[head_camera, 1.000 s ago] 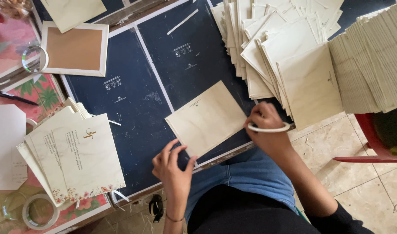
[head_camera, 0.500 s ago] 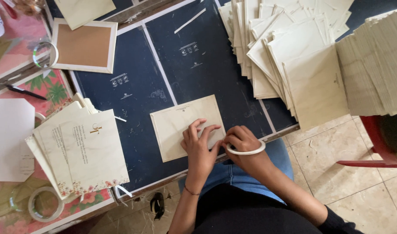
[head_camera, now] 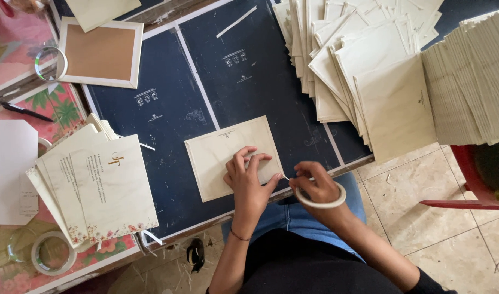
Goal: Applying strips of double-sided tape to the back of printed cards and stacking them.
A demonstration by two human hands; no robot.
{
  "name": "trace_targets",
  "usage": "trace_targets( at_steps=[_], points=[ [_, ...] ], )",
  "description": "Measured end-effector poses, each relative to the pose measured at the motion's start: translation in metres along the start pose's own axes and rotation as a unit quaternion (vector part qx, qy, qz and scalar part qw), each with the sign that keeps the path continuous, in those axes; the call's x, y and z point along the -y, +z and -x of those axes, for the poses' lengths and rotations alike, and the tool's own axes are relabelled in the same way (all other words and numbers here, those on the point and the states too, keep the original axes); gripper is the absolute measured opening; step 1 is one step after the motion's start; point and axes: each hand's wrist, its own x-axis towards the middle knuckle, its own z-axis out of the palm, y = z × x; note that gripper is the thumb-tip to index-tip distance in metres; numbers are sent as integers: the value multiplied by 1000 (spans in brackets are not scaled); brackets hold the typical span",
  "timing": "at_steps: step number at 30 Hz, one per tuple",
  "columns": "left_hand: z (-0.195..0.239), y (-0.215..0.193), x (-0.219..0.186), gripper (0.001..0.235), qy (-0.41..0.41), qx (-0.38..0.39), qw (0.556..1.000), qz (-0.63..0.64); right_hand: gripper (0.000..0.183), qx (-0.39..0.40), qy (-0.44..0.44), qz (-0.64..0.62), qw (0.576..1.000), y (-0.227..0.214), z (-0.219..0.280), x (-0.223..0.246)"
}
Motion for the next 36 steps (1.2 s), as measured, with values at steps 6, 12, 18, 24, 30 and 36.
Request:
trace_targets(
  at_steps=[6, 12, 18, 24, 30, 36],
  points=[
    [6, 9, 10, 60, 46, -22, 997, -50, 4, -38, -4, -112, 993, -29, 6, 13],
    [25, 5, 9, 59, 109, -30, 991, -75, 6, 73, -76, -31, 994, -17, 4, 8],
    [25, 12, 17, 58, 129, -62, 985, -97, 10, 35, -144, 70, 986, 3, -35, -13],
    [40, 18, 47, 117, 249, -50, 951, -177, 24, 59, -59, 61, 995, -10, -51, -18],
    [74, -13, 3, 56, 329, -101, 938, 47, 43, 243, 283, -125, 919, -50, -16, 12],
    [64, -28, 7, 111, 347, -55, 916, -192, 45, -34, 240, -261, 934, -45, 3, -37]
  ],
)
